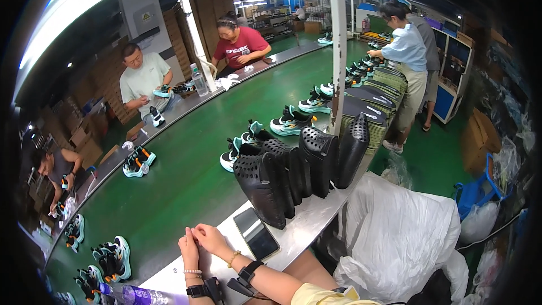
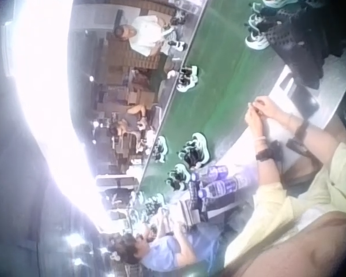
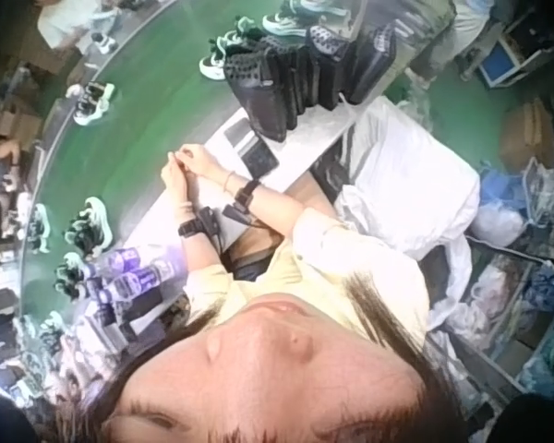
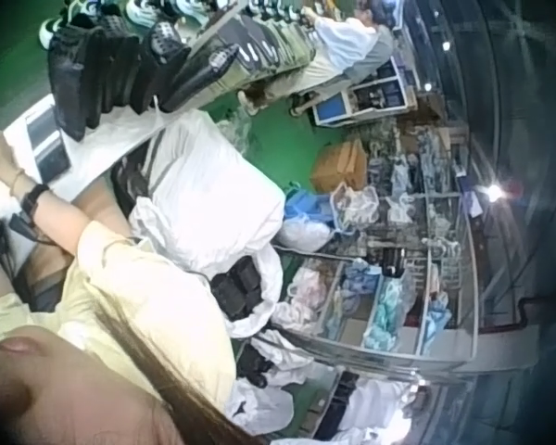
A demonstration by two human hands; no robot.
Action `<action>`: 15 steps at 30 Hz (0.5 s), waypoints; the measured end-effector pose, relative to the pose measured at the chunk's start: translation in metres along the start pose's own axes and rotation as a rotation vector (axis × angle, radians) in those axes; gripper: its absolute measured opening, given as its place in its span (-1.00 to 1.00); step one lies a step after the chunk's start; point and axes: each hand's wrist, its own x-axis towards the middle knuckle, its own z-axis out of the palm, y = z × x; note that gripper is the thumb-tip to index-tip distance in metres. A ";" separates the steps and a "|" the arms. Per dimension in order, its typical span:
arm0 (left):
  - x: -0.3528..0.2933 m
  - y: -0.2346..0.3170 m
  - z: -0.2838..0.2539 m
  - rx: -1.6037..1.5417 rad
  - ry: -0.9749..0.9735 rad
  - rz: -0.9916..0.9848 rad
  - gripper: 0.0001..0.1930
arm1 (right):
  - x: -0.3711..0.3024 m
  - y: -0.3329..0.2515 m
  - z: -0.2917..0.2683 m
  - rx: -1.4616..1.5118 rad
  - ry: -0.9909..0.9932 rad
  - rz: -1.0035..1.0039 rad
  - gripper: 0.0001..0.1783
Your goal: Insert shoe lasts and prepare shoe uppers on an assembly line.
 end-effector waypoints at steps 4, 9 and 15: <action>0.001 -0.005 0.000 0.039 -0.002 0.011 -0.49 | -0.002 -0.003 0.002 -0.041 0.011 -0.022 -0.73; 0.001 -0.004 -0.001 0.057 0.011 0.044 -0.54 | -0.002 -0.003 0.004 -0.102 0.048 -0.046 -0.71; 0.002 -0.001 0.002 0.063 0.004 0.016 -0.57 | 0.000 0.001 0.000 -0.146 0.063 0.001 -0.67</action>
